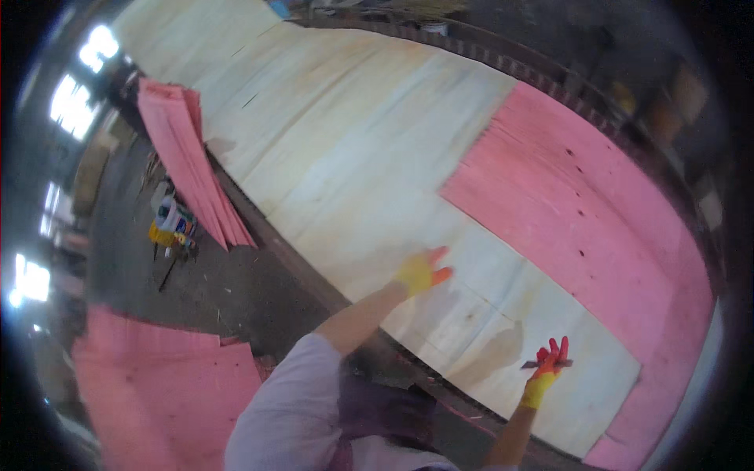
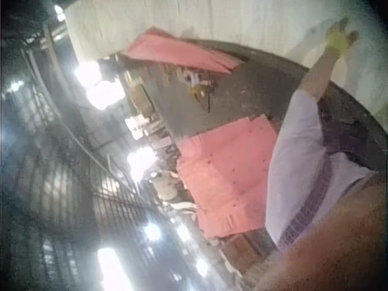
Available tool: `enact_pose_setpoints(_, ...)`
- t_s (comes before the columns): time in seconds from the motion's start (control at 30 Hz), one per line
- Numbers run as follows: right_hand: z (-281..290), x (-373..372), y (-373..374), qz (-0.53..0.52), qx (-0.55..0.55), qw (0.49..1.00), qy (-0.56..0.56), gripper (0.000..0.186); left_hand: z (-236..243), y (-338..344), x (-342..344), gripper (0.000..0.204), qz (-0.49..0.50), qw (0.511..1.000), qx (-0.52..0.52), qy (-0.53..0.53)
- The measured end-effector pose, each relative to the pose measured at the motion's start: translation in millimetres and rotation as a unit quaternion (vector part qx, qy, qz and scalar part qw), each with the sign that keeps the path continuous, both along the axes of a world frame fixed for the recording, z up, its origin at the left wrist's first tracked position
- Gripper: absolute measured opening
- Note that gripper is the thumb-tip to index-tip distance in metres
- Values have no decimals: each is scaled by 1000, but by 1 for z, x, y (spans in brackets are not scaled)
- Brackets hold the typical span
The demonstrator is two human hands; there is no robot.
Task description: The person lays veneer sheets onto boards on a long table by hand. The person then walks across the factory floor to a large stack of veneer sheets and trims its edges using shears.
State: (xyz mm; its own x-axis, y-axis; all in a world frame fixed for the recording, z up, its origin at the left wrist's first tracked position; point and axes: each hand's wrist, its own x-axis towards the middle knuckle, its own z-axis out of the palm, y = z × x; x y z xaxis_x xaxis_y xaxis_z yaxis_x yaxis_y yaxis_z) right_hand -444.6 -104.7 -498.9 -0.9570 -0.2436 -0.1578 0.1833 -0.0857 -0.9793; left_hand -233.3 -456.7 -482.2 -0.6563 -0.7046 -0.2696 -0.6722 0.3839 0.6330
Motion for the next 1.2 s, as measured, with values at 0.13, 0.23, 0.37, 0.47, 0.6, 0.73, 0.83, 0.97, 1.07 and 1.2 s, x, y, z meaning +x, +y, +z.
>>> enact_pose_setpoints(0.13,16,91,-18,123,86,988,39,44,-7,-17,146,73,104,987,-65,-99)
enact_pose_setpoints(0.23,5,191,-37,212,103,972,4,53,-12,-37,183,69,-8,968,-75,-240)
enact_pose_setpoints(0.37,33,314,-77,352,56,932,-74,43,-30,-62,194,65,-56,979,-66,-183)
enact_pose_setpoints(0.47,79,361,-109,476,78,863,-150,43,-60,-132,240,64,85,990,87,65)
enact_pose_setpoints(0.6,88,354,-105,512,89,847,-112,45,2,-141,322,65,262,945,2,196)
enact_pose_setpoints(0.73,63,344,-118,588,87,799,-94,47,-14,-35,505,61,434,843,-78,308)
enact_pose_setpoints(0.83,46,333,-127,634,108,762,-71,48,-36,107,601,63,652,703,32,283)
enact_pose_setpoints(0.97,21,370,-134,713,108,687,-86,44,-119,395,747,51,763,644,-38,-31)
enact_pose_setpoints(1.07,28,406,-126,764,121,619,-138,41,-113,588,765,68,891,412,-173,84)
enact_pose_setpoints(1.2,33,419,-142,793,148,589,-50,39,-119,617,717,74,930,202,-65,301)
